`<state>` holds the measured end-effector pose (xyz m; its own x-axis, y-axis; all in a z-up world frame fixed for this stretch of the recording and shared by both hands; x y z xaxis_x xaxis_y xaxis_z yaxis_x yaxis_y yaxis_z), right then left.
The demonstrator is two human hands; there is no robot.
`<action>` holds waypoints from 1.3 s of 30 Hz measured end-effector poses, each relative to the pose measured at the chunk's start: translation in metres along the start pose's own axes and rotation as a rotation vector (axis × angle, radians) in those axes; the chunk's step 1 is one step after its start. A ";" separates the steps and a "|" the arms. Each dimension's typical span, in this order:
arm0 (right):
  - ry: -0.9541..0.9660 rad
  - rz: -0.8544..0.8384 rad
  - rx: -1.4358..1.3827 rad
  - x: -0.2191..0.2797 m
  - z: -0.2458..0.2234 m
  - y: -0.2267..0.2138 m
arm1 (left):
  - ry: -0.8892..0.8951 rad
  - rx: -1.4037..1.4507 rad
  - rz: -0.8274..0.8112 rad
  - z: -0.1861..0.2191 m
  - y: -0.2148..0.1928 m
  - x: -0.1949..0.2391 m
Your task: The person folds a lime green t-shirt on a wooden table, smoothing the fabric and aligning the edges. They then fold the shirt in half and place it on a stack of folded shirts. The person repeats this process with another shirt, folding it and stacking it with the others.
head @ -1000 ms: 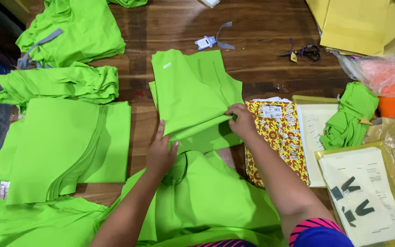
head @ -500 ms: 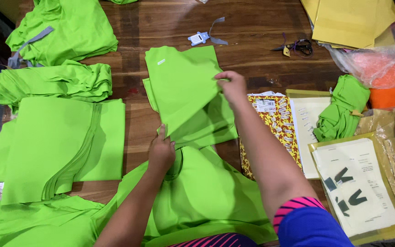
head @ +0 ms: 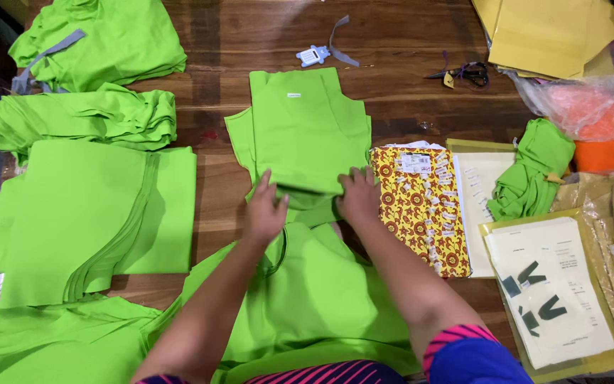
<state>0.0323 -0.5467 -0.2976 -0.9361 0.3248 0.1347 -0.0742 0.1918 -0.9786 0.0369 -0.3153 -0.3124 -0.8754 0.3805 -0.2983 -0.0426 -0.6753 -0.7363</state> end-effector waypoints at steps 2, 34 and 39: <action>-0.082 0.217 0.163 -0.044 0.007 0.019 | -0.062 0.207 0.064 0.007 -0.024 -0.036; 0.442 -0.254 -0.261 -0.012 0.011 0.045 | -0.092 -0.096 -0.196 -0.034 0.021 0.046; 0.824 -0.305 -0.323 0.004 -0.042 -0.039 | -0.162 -0.088 -0.152 -0.018 0.007 0.043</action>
<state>0.0456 -0.5143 -0.2521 -0.3441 0.7484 0.5671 -0.0614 0.5847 -0.8089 0.0075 -0.2919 -0.3412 -0.9282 0.3625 -0.0835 -0.1443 -0.5576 -0.8174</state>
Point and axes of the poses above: each hand's wrist, its own x-axis away from the middle knuckle, its own y-axis out of the palm, z = x × y, the point moved 2 cm from there along -x, towards the middle knuckle, and after that the axes turned 13 degrees about y, right-handed, at the moved point
